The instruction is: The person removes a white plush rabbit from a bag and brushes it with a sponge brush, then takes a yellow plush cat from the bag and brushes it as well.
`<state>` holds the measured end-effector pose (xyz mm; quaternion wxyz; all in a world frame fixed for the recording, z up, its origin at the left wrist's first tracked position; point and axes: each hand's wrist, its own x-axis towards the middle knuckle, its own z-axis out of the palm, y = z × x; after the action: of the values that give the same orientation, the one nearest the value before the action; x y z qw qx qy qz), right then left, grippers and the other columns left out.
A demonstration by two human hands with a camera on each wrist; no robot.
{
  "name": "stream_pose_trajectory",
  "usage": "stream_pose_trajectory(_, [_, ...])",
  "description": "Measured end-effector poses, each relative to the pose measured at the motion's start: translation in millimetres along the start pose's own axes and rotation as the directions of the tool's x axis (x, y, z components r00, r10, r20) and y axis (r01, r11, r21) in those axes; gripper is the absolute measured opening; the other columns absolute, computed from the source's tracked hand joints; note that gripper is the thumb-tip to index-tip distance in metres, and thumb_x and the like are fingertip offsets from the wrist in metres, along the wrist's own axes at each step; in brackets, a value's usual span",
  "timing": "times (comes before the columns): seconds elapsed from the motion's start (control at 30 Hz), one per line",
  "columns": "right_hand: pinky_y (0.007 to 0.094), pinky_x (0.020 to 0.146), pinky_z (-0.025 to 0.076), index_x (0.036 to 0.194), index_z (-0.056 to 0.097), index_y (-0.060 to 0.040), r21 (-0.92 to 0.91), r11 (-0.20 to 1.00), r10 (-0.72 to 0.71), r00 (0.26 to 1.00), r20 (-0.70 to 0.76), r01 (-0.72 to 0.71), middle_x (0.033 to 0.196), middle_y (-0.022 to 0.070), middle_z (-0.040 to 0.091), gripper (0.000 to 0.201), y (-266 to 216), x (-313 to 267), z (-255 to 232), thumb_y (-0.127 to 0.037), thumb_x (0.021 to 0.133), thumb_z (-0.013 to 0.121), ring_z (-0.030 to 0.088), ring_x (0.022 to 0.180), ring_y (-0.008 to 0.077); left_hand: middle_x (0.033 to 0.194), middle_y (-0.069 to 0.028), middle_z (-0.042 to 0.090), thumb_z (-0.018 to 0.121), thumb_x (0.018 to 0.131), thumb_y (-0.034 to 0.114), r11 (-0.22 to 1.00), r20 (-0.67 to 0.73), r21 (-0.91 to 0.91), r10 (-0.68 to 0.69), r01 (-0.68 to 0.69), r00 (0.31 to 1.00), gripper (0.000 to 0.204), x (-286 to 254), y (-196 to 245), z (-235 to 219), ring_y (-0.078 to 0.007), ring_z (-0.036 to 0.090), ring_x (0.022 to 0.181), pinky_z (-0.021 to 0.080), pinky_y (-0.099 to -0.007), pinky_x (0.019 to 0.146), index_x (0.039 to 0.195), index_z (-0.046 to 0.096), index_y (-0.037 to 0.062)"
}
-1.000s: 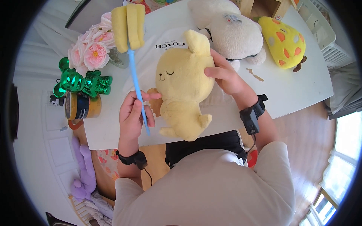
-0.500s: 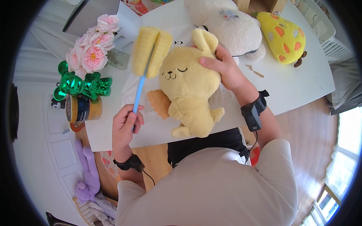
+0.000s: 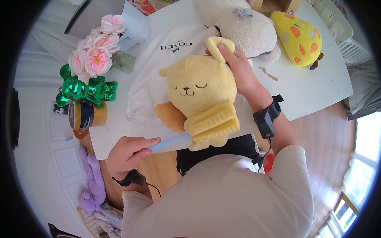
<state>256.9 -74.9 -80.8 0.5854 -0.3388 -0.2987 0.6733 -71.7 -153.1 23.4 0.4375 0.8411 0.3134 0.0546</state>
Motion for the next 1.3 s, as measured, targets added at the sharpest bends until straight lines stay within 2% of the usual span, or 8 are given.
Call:
stream_pose_trajectory(0.3, [0.0251,0.071,0.053,0.106,0.063,-0.0016,-0.053,0.998,-0.030,0.999,0.012,0.031,0.092,0.0044,0.067,0.035,2.1,-0.2,-2.6,-0.031,0.100,0.046,0.064,0.080,0.0101,0.079,-0.0091,0.061,0.056,0.084,-0.002,0.897,-0.360,-0.379,-0.370,0.228,0.856,0.051,15.3,18.6,10.3,-0.0205,0.058,0.062,0.046,-0.0287,0.057,0.133,0.049,0.0034])
stream_pose_trajectory(0.5, [0.0247,0.070,0.053,0.104,0.063,-0.0010,-0.058,0.998,-0.005,1.000,-0.011,0.004,0.091,0.0044,0.067,0.035,3.5,1.6,-5.5,-0.032,0.100,0.045,0.064,0.078,0.0096,0.084,-0.0075,0.061,0.055,0.082,-0.005,0.991,0.232,-0.050,0.136,-0.128,0.963,0.058,8.8,9.0,7.0,-0.0180,0.056,0.059,0.047,-0.0282,0.057,0.139,0.043,0.0036])
stream_pose_trajectory(0.63, [0.0252,0.070,0.054,0.104,0.063,-0.0005,-0.016,1.000,0.008,1.000,0.019,-0.008,0.090,0.0050,0.067,0.036,1.1,0.0,-3.7,-0.032,0.100,0.045,0.064,0.078,0.0102,0.086,-0.0089,0.063,0.056,0.082,-0.005,0.932,-0.190,-0.362,-0.078,0.004,0.979,0.055,-12.0,-3.3,4.9,-0.0181,0.060,0.063,0.047,-0.0287,0.057,0.136,0.048,0.0045])
stream_pose_trajectory(0.7, [0.0256,0.071,0.054,0.104,0.063,-0.0004,-0.039,0.999,-0.010,1.000,0.029,0.011,0.090,0.0054,0.067,0.036,2.8,0.6,-5.5,-0.032,0.100,0.045,0.065,0.078,0.0106,0.086,-0.0092,0.064,0.057,0.082,-0.004,0.802,-0.402,-0.594,-0.367,0.066,0.839,0.051,-16.0,-2.9,10.9,-0.0180,0.062,0.066,0.048,-0.0283,0.057,0.133,0.051,0.0040])
stream_pose_trajectory(0.83, [0.0257,0.070,0.054,0.103,0.063,-0.0004,-0.028,1.000,-0.015,1.000,-0.018,0.015,0.091,0.0060,0.067,0.036,3.9,1.4,-3.4,-0.032,0.100,0.045,0.065,0.078,0.0110,0.086,-0.0110,0.066,0.058,0.082,-0.004,0.980,-0.040,-0.198,0.017,-0.024,0.999,0.046,-14.1,-12.8,0.3,-0.0183,0.062,0.064,0.049,-0.0271,0.056,0.128,0.054,0.0017])
stream_pose_trajectory(0.9, [0.0261,0.070,0.054,0.103,0.063,-0.0003,-0.047,0.998,-0.030,1.000,-0.009,0.030,0.091,0.0063,0.067,0.036,2.9,1.8,-4.8,-0.031,0.100,0.046,0.065,0.078,0.0114,0.088,-0.0123,0.066,0.059,0.083,-0.005,0.947,0.196,-0.220,0.278,-0.235,0.940,0.044,-14.6,-23.0,1.1,-0.0191,0.062,0.063,0.050,-0.0267,0.057,0.126,0.055,0.0009])
stream_pose_trajectory(1.1, [0.0270,0.070,0.054,0.102,0.062,-0.0004,-0.056,0.998,-0.030,0.999,-0.023,0.028,0.090,0.0065,0.067,0.036,3.2,2.4,-3.5,-0.032,0.099,0.046,0.065,0.078,0.0122,0.092,-0.0125,0.069,0.061,0.083,-0.005,0.921,-0.530,-0.389,-0.213,-0.012,0.821,0.038,-29.6,-30.8,19.4,-0.0150,0.064,0.067,0.051,-0.0250,0.057,0.120,0.058,0.0004])
stream_pose_trajectory(1.3, [0.0272,0.069,0.054,0.102,0.062,0.0000,-0.047,0.998,-0.041,0.998,-0.041,0.039,0.090,0.0072,0.067,0.036,3.7,2.7,-4.9,-0.032,0.099,0.046,0.065,0.078,0.0130,0.088,-0.0112,0.070,0.062,0.081,-0.007,0.944,-0.354,-0.305,-0.237,0.128,0.905,0.032,-33.0,-51.0,24.7,-0.0134,0.063,0.067,0.051,-0.0245,0.057,0.112,0.064,-0.0001])
